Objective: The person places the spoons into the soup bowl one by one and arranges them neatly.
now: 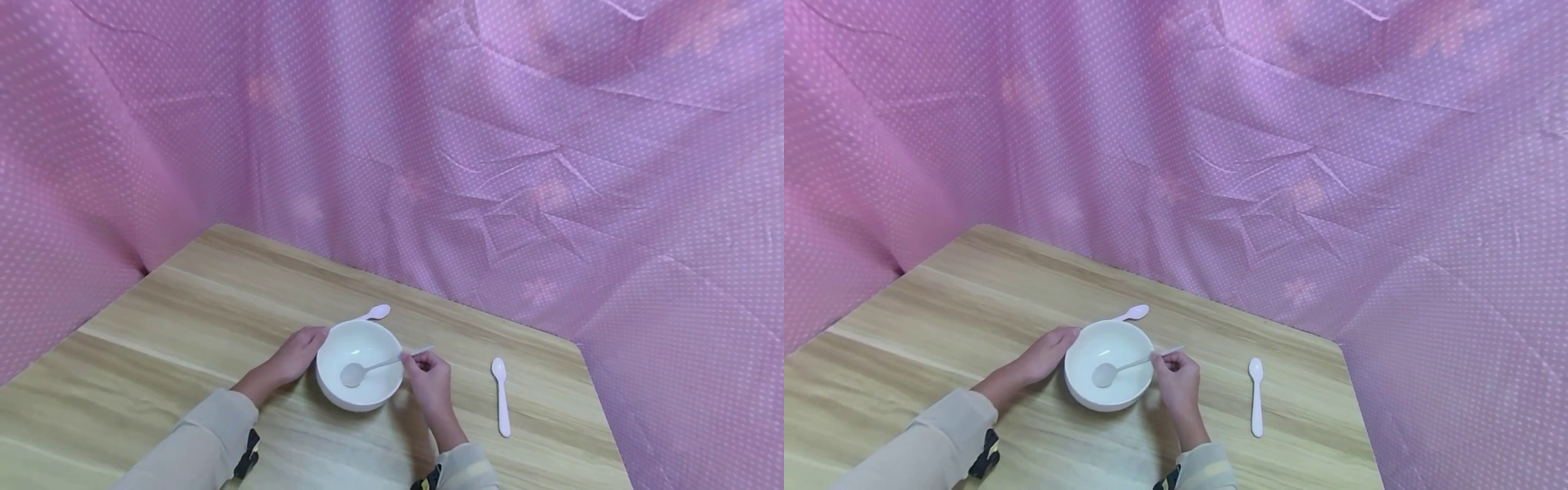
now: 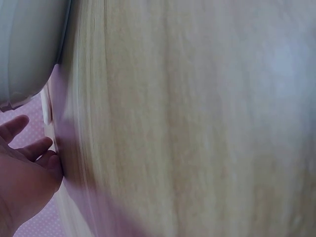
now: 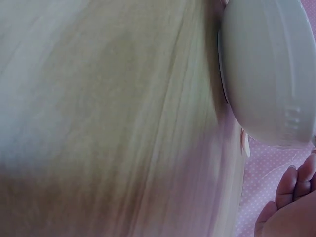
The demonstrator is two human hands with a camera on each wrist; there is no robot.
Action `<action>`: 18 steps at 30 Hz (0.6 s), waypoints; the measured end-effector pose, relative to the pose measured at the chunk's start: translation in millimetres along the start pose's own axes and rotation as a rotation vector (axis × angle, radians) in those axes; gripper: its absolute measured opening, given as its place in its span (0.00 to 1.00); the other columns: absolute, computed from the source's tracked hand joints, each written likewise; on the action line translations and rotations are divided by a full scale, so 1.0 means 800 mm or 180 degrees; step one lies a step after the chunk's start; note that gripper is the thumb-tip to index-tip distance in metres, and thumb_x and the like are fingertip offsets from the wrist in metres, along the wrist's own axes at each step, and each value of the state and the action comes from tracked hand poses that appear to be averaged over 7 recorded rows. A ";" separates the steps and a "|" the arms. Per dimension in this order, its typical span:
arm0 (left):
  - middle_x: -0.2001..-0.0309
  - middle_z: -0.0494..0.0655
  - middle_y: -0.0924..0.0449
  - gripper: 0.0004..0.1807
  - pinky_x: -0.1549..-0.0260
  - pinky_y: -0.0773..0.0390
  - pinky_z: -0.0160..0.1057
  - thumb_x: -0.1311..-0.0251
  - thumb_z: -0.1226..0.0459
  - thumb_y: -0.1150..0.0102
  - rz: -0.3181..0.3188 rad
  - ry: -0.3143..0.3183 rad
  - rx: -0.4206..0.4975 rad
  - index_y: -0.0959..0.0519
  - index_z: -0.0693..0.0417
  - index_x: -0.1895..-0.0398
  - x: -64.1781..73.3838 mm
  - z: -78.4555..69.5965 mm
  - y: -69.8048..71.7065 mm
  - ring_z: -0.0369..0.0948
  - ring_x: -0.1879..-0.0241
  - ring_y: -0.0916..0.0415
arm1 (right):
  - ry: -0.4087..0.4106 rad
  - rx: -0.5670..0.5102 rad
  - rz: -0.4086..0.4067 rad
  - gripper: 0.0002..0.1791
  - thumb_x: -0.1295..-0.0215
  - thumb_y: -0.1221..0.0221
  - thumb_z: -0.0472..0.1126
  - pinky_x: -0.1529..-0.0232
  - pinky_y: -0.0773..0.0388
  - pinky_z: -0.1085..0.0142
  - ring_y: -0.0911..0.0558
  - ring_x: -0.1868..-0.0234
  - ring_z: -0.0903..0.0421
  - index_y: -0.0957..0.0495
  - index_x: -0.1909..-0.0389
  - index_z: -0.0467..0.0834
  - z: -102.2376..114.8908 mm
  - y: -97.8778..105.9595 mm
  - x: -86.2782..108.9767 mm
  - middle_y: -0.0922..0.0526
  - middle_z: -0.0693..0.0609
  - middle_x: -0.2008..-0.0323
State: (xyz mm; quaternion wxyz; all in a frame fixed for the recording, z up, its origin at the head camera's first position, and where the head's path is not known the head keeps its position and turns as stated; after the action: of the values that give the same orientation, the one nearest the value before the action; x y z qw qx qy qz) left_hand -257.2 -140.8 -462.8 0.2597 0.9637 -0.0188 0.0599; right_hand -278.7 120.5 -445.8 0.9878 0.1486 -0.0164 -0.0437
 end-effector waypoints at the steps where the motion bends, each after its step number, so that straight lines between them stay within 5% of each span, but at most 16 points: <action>1: 0.34 0.63 0.37 0.29 0.33 0.45 0.58 0.26 0.51 0.70 -0.0002 -0.0007 0.0006 0.34 0.62 0.35 0.000 -0.001 0.000 0.59 0.33 0.43 | 0.0002 0.0011 0.0003 0.12 0.45 0.33 0.40 0.78 0.30 0.76 0.28 0.76 0.62 0.21 0.75 0.34 -0.001 0.000 0.000 0.25 0.55 0.80; 18: 0.35 0.63 0.36 0.38 0.33 0.44 0.58 0.29 0.42 0.74 0.0025 -0.0022 -0.0030 0.33 0.63 0.36 -0.003 0.001 0.000 0.59 0.33 0.43 | -0.0048 0.0094 0.0059 0.13 0.45 0.34 0.41 0.78 0.30 0.75 0.28 0.77 0.62 0.21 0.75 0.34 -0.008 -0.001 0.002 0.25 0.55 0.80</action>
State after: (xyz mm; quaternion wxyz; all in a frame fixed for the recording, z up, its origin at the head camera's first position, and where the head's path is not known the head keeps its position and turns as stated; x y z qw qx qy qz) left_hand -259.6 -141.3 -463.6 0.2639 0.9625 -0.0238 0.0575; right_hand -276.9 121.8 -452.2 0.9857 0.1628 -0.0258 -0.0354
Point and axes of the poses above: each hand's wrist, its own x-axis away from the middle knuckle, its own y-axis out of the back of the hand, z = x × y, the point moved 3 cm from there along -x, towards the middle knuckle
